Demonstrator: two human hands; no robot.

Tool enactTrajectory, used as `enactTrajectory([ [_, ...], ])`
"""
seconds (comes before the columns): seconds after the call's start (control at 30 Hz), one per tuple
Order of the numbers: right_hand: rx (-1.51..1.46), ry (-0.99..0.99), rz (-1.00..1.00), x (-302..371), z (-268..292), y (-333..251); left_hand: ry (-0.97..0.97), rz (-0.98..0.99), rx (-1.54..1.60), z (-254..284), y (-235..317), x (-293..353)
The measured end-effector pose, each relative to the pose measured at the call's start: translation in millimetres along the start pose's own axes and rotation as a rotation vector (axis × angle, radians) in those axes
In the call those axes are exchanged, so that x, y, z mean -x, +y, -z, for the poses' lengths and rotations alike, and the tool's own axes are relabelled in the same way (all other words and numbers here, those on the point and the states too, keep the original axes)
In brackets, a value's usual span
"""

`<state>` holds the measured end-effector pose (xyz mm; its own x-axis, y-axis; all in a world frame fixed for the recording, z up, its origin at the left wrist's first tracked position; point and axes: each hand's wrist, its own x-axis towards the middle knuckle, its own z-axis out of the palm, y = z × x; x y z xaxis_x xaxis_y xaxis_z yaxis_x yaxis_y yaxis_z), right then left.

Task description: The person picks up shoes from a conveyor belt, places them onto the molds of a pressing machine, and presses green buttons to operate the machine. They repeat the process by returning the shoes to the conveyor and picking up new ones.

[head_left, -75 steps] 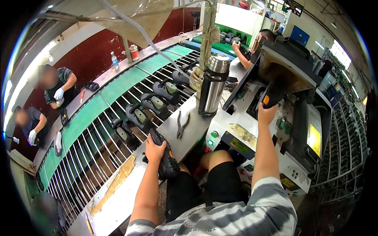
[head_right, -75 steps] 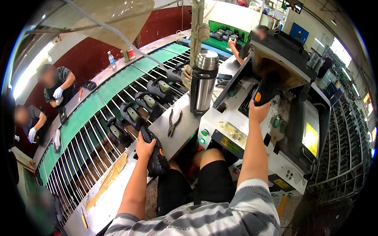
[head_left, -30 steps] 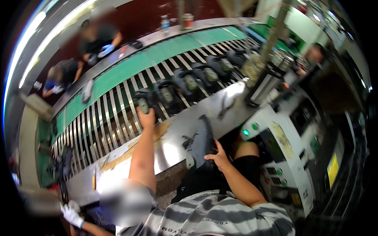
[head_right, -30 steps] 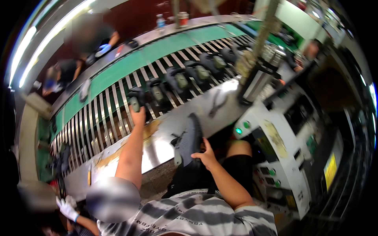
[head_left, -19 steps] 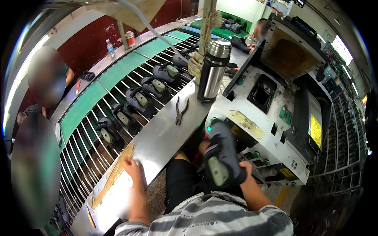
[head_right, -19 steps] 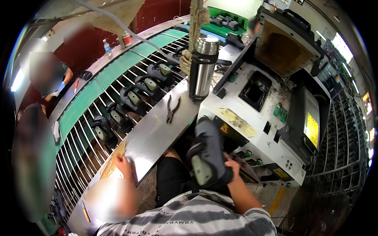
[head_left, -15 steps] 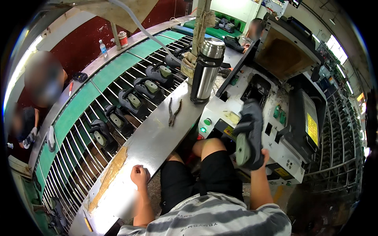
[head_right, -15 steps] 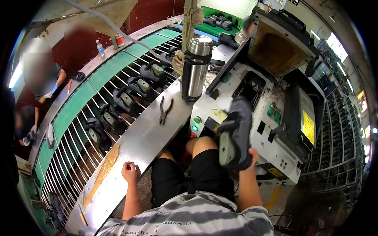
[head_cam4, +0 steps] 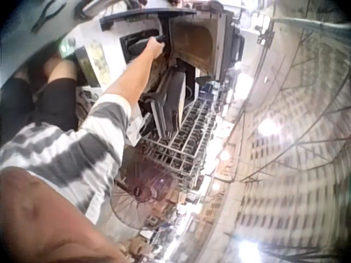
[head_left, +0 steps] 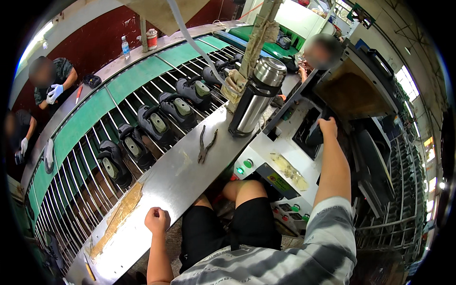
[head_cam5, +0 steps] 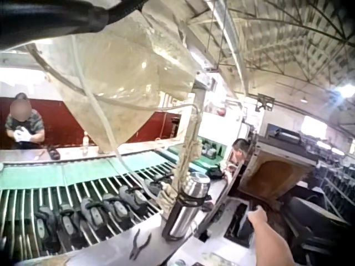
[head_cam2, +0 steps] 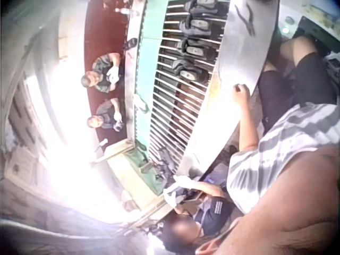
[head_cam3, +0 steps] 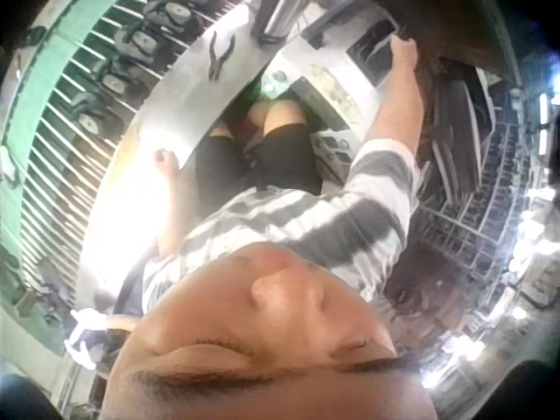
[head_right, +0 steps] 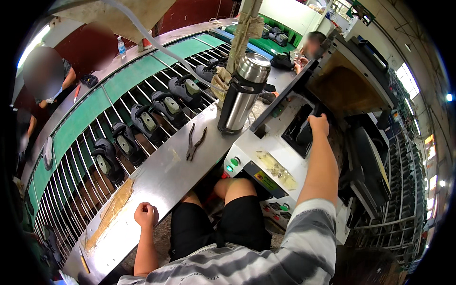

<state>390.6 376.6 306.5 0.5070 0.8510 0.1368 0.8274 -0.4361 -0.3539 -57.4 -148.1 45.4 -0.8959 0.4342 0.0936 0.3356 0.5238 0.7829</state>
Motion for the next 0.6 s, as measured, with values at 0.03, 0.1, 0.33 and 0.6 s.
enactTrajectory([
  [0.03,0.07,-0.114,-0.026,-3.1,-8.8,-0.4,-0.008,0.009,0.017,-1.6,-0.8,-0.6],
  [0.1,0.045,0.01,-0.107,33.0,-21.6,-20.3,-0.027,0.025,0.029,7.4,0.7,-1.4],
  [0.33,0.151,-0.156,0.023,19.1,-26.3,-8.5,-0.043,0.043,0.026,10.6,4.6,-1.4],
  [0.6,0.203,-0.094,0.149,35.7,-32.4,9.9,-0.007,0.01,0.108,4.5,-16.0,-1.9],
])
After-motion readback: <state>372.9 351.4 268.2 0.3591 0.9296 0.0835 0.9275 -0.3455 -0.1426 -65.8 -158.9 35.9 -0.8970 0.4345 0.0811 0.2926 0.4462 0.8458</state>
